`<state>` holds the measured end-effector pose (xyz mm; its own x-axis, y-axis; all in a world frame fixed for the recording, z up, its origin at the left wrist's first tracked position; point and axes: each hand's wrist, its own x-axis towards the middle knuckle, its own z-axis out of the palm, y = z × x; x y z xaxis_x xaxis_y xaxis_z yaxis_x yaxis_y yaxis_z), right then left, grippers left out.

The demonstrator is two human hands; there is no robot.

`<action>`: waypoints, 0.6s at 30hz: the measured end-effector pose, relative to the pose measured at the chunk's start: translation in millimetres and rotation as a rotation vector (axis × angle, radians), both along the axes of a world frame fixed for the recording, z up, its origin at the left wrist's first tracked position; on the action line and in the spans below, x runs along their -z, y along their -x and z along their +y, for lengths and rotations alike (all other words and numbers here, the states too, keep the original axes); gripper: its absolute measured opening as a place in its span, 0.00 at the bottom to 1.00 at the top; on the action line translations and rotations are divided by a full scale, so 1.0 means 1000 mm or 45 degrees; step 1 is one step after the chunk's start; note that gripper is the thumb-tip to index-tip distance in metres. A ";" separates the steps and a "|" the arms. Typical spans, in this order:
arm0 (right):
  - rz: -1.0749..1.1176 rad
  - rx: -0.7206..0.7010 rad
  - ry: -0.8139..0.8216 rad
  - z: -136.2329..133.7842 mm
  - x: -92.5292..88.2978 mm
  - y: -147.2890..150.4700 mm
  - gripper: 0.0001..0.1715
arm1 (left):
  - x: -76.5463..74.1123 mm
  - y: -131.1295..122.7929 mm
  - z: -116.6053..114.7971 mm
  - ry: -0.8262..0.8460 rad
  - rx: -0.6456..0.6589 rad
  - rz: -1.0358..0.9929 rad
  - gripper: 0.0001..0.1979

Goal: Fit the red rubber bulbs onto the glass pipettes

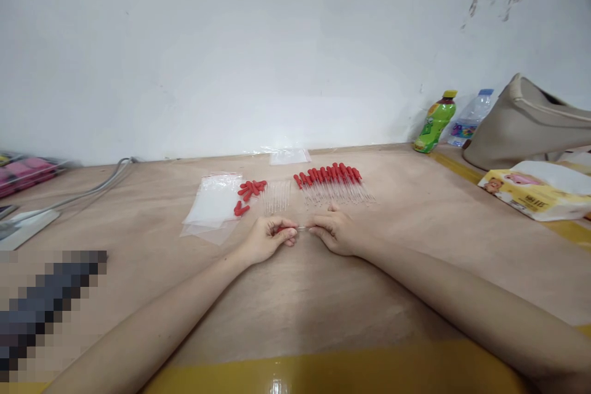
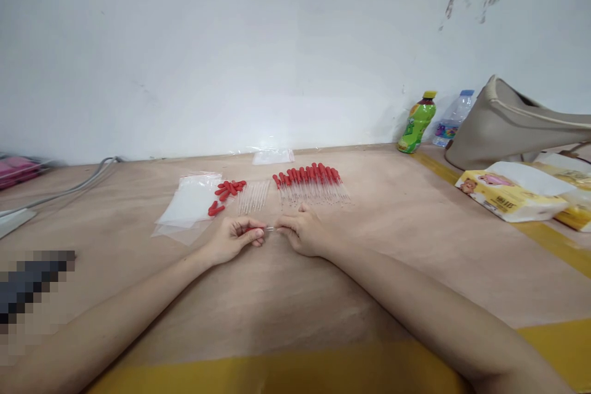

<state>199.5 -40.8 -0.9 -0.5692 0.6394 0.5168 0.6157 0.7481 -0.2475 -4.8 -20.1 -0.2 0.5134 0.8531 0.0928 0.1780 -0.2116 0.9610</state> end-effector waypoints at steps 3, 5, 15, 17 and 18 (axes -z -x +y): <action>-0.012 0.003 0.034 0.000 0.001 0.000 0.10 | 0.000 -0.001 -0.001 -0.039 -0.010 0.038 0.15; -0.012 0.012 0.027 0.001 0.003 0.001 0.10 | 0.000 -0.001 -0.002 -0.055 -0.019 0.055 0.15; -0.034 0.060 0.202 -0.003 0.002 0.004 0.13 | 0.000 -0.002 -0.004 -0.128 0.018 0.069 0.14; -0.005 0.074 0.212 -0.003 0.000 0.005 0.13 | 0.000 -0.003 -0.004 -0.121 -0.005 0.016 0.15; 0.013 0.084 0.207 -0.003 0.000 0.006 0.13 | 0.000 -0.003 -0.003 -0.116 -0.020 -0.015 0.15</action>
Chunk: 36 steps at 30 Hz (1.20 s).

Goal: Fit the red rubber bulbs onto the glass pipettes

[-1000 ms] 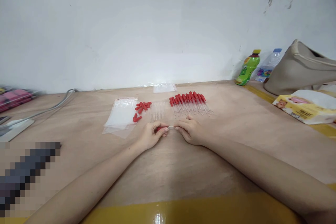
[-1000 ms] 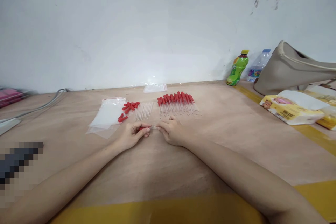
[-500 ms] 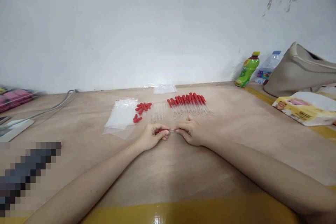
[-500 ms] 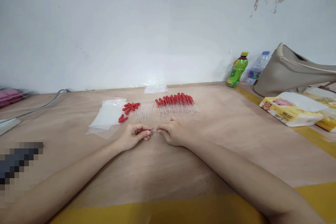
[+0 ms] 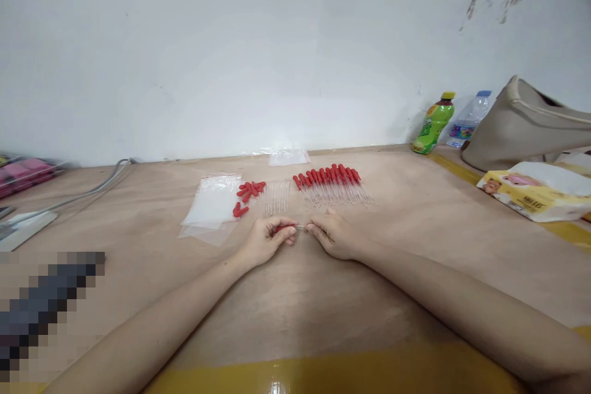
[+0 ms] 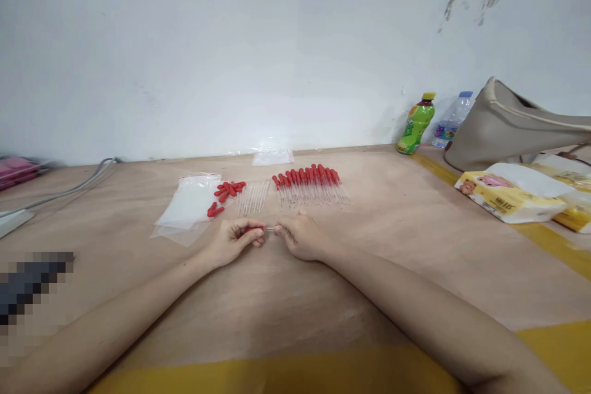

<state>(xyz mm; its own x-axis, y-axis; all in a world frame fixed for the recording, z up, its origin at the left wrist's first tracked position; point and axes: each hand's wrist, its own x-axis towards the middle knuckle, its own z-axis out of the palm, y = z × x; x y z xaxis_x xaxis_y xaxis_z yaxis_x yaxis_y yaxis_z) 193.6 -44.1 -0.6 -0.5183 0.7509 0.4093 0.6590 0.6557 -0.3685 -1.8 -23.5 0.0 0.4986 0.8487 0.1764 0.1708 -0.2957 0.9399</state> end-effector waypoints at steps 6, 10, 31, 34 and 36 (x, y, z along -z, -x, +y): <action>0.032 0.003 -0.018 0.000 -0.001 0.000 0.14 | 0.000 0.000 0.001 0.016 -0.016 -0.057 0.15; -0.035 -0.028 -0.080 0.003 0.002 -0.003 0.15 | 0.002 0.001 0.000 0.019 0.001 0.019 0.14; 0.075 -0.021 -0.357 0.003 0.010 -0.002 0.09 | -0.003 0.000 -0.002 0.029 0.018 0.021 0.16; 0.119 -0.034 -0.327 0.005 0.012 -0.003 0.08 | -0.002 -0.001 -0.001 0.065 -0.080 0.002 0.15; 0.102 -0.040 -0.343 0.006 0.012 -0.003 0.09 | 0.000 -0.001 -0.001 0.090 -0.118 0.015 0.14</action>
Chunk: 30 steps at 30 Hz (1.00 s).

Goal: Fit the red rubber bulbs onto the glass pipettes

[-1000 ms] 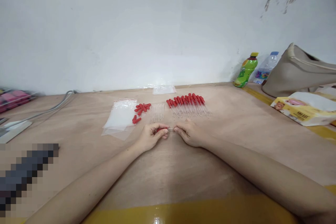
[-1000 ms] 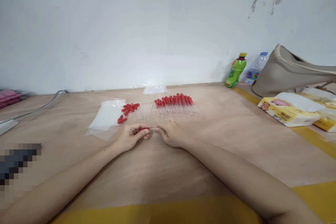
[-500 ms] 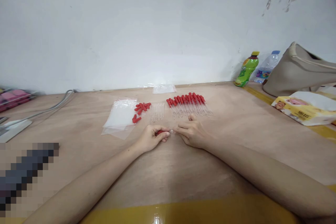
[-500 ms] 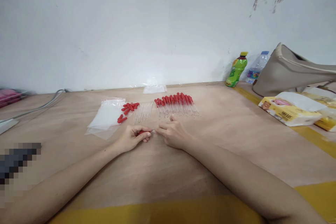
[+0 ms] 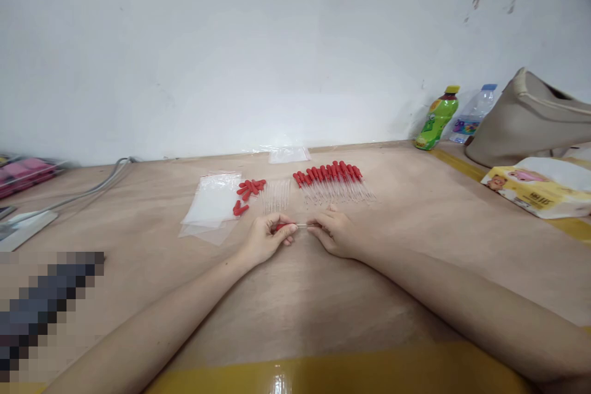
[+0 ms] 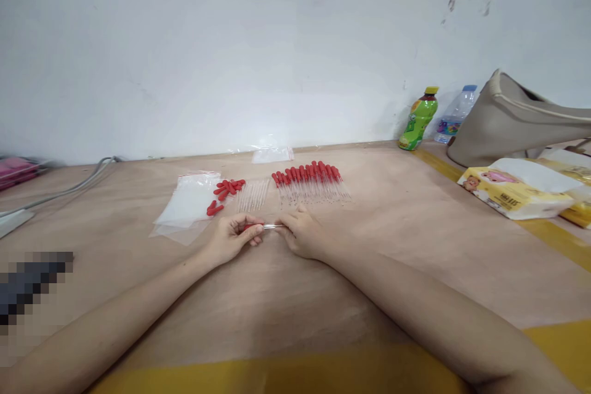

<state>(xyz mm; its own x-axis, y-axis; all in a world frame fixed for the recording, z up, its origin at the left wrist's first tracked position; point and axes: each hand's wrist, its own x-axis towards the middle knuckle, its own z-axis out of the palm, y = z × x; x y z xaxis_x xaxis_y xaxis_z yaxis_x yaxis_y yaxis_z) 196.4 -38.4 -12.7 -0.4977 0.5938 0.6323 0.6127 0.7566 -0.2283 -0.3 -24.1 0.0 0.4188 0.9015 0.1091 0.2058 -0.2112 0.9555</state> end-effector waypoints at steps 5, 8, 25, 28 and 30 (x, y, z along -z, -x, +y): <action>-0.109 0.058 -0.049 -0.002 -0.004 0.000 0.13 | 0.001 -0.001 -0.001 -0.002 0.035 -0.015 0.15; -0.134 0.080 -0.063 -0.004 -0.005 0.001 0.16 | 0.000 -0.001 -0.003 0.001 0.058 -0.043 0.15; -0.071 0.045 0.135 -0.001 -0.006 -0.006 0.08 | -0.003 0.005 0.003 -0.201 -0.009 0.205 0.15; -0.056 0.063 0.062 0.001 -0.006 -0.009 0.10 | -0.002 0.007 0.004 -0.220 0.041 0.262 0.14; -0.052 0.043 0.004 0.002 -0.005 -0.008 0.11 | -0.002 0.006 0.004 -0.213 0.062 0.244 0.13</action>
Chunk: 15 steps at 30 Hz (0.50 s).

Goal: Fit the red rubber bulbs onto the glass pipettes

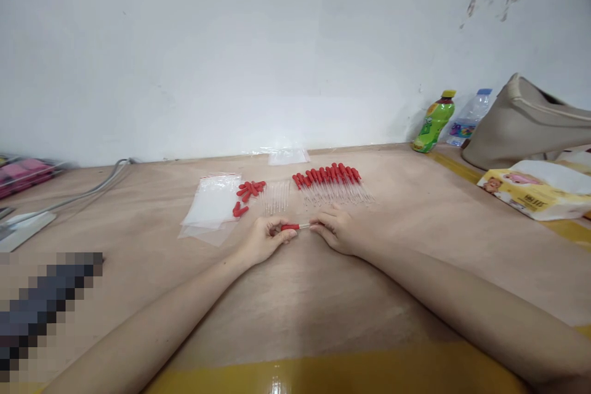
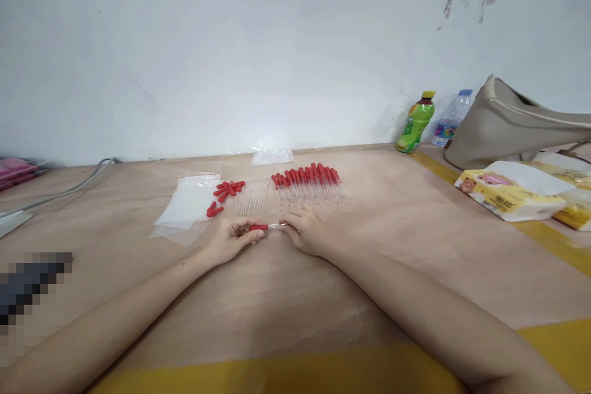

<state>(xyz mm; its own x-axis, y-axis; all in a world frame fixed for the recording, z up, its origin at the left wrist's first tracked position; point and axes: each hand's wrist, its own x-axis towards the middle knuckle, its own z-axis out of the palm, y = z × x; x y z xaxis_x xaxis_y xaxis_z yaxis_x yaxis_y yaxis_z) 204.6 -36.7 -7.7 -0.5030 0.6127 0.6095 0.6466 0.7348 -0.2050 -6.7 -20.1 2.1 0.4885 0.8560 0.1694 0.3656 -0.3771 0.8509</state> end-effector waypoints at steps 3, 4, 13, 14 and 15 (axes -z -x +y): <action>-0.024 -0.005 -0.067 0.000 0.002 0.002 0.14 | 0.000 -0.002 -0.002 0.029 -0.003 -0.019 0.13; -0.037 0.004 -0.085 0.000 0.002 0.003 0.14 | 0.000 -0.002 -0.002 0.036 -0.004 -0.021 0.13; -0.146 0.097 -0.088 -0.006 -0.002 0.008 0.22 | 0.003 -0.001 -0.003 0.008 0.015 0.042 0.14; -0.142 0.101 -0.074 -0.006 -0.002 0.009 0.22 | 0.003 -0.001 -0.003 -0.003 0.023 0.051 0.14; -0.136 0.103 -0.058 -0.006 -0.001 0.009 0.23 | 0.003 0.000 -0.003 -0.011 0.029 0.059 0.14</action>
